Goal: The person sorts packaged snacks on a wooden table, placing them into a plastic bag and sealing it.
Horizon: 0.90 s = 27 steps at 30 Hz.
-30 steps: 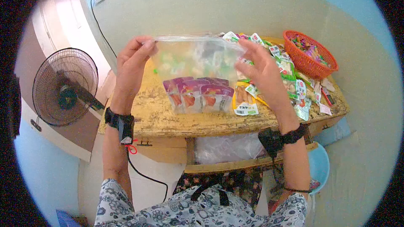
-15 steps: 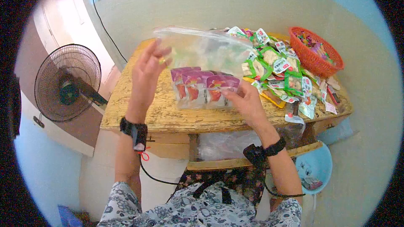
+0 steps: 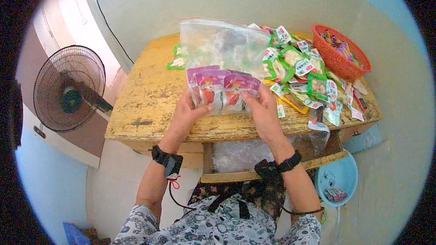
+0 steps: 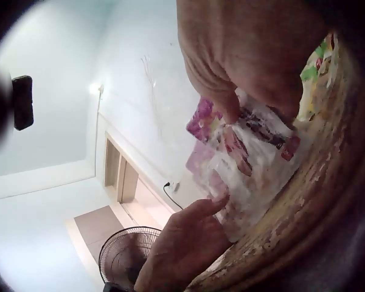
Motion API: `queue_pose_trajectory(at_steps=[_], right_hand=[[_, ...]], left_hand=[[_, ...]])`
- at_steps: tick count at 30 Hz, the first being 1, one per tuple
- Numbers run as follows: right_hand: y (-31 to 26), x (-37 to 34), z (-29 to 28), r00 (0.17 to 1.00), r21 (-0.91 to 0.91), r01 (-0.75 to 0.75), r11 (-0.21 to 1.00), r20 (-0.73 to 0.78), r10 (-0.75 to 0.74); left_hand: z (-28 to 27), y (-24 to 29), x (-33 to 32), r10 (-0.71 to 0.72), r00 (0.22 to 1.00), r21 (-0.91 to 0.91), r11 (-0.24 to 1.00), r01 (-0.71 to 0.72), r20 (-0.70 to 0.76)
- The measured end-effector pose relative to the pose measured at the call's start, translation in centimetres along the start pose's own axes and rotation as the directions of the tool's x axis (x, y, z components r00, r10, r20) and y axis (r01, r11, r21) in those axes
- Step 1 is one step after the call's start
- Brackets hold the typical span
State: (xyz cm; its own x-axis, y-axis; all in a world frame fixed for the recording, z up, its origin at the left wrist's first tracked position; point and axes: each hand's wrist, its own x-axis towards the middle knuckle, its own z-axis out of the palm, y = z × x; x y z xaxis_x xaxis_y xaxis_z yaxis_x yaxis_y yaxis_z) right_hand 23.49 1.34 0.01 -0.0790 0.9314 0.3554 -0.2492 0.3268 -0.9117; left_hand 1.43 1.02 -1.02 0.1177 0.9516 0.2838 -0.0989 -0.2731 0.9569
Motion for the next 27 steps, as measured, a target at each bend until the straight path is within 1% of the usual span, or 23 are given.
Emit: queue_pose_trajectory(at_steps=[1, 4, 7, 10, 13, 16, 18, 19, 22, 25, 27], right_hand=[[0.2, 0.1, 0.1, 1.000, 0.016, 0.017, 1.000, -0.007, -0.017], [0.6, 0.3, 0.0, 1.000, 0.034, -0.028, 0.999, 0.016, 0.027], [0.7, 0.5, -0.3, 0.999, 0.042, -0.046, 0.998, 0.029, 0.045], [1.3, 0.5, 0.3, 1.000, 0.083, 0.008, 0.996, -0.002, -0.008], [0.5, -0.4, 2.0, 0.997, 0.007, -0.009, 1.000, -0.078, 0.010], [-0.4, -0.1, 1.6, 0.998, -0.104, -0.022, 0.994, -0.061, 0.015], [-0.5, 0.3, 0.3, 0.998, -0.080, -0.058, 0.995, -0.040, 0.055], [-0.6, 0.5, -0.2, 0.997, -0.069, -0.077, 0.995, -0.029, 0.075], [-0.1, 0.4, -0.8, 0.992, -0.047, -0.125, 0.991, -0.037, 0.123], [-1.5, -0.2, 0.0, 0.992, -0.057, -0.099, 0.993, 0.079, 0.103], [-1.2, -0.7, 0.4, 0.989, -0.071, -0.049, 0.996, 0.135, 0.058]], left_hand=[[0.1, -0.1, -0.1, 0.008, 1.000, -0.016, 1.000, -0.008, -0.009], [-0.1, -0.8, 0.1, 0.014, 0.998, -0.064, 0.998, -0.009, 0.064], [-0.4, -0.4, -0.1, -0.078, 0.995, -0.038, 0.996, 0.081, 0.067], [0.6, 0.3, -0.7, 0.028, 1.000, 0.068, 0.997, -0.028, 0.001], [0.5, -1.2, -0.5, 0.058, 0.998, 0.245, 0.968, -0.048, -0.032], [-0.4, -1.4, -0.2, -0.022, 0.999, 0.188, 0.982, 0.014, 0.044], [-0.4, -0.5, -0.7, -0.032, 0.999, -0.067, 0.997, 0.032, 0.002], [-0.4, 0.0, -0.9, -0.041, 0.999, -0.194, 0.980, 0.037, -0.017], [-1.0, 0.2, -0.9, -0.045, 0.999, -0.280, 0.959, 0.043, 0.000], [-1.4, -0.2, -1.2, -0.088, 0.996, -0.132, 0.987, 0.091, 0.031], [-1.4, -0.2, -1.4, -0.105, 0.994, -0.103, 0.989, 0.109, 0.041]])
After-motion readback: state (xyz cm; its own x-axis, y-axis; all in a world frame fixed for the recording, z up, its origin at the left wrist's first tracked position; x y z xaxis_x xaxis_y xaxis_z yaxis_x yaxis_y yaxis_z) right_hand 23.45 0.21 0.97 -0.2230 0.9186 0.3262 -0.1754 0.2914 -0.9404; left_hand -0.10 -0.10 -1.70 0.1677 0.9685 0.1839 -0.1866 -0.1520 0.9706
